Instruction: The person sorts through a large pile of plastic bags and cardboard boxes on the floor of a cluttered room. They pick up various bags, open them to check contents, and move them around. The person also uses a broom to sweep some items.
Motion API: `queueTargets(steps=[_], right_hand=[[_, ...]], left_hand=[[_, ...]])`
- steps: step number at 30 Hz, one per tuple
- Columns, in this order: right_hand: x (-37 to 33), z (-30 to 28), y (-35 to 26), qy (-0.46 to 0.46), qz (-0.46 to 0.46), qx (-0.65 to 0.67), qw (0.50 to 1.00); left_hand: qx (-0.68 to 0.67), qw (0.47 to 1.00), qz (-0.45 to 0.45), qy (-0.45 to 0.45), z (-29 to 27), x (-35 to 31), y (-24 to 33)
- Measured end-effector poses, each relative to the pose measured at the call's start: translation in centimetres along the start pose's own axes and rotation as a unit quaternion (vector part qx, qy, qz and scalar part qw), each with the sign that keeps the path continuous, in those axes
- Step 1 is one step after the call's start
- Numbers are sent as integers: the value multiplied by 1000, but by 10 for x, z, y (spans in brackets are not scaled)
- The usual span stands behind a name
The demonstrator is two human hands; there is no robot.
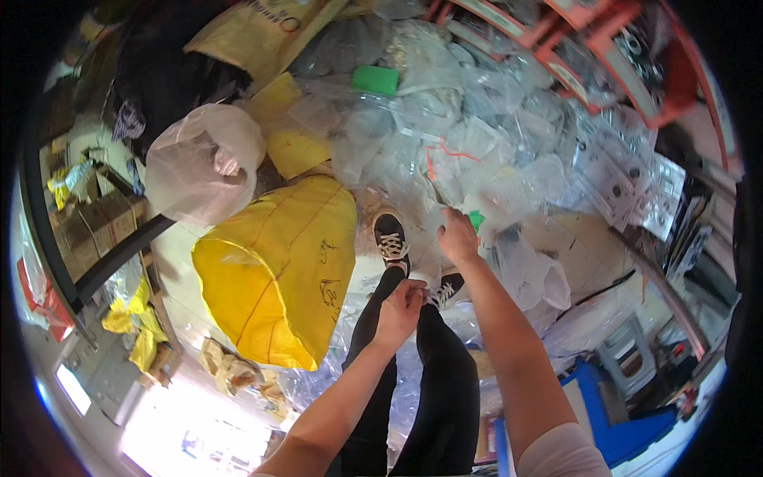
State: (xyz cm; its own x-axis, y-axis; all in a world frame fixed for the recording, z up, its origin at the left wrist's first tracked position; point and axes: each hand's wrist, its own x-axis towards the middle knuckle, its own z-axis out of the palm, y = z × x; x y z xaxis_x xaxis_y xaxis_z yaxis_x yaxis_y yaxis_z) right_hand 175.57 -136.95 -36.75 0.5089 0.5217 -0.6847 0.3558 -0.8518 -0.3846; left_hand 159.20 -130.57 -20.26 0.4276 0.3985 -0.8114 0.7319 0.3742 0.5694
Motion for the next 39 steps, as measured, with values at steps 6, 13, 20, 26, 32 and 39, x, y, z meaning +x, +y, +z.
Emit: queueTargets(steps=[6,13,20,26,32,39], right_hand=[[110,-53,-72,121,-120,-154,973],[247,-27,-120,68,-94,-154,981],[121,-5,-74,-21,-164,-183,969],[5,-37,-69,-255,-310,35,915],[113,-64,-114,-159,-236,-126,950],[198,61,-186,-146,-362,-180,903]], left_hand=[[-158,986,-45,-15,-20,19,13],[-115,984,-32,130,-63,91,-22],[-192,962,5,192,-66,175,6],[186,976,-93,61,-23,167,-18],[390,850,-354,-9,-63,-9,-194],[379,736,-546,-132,-77,-208,-261]])
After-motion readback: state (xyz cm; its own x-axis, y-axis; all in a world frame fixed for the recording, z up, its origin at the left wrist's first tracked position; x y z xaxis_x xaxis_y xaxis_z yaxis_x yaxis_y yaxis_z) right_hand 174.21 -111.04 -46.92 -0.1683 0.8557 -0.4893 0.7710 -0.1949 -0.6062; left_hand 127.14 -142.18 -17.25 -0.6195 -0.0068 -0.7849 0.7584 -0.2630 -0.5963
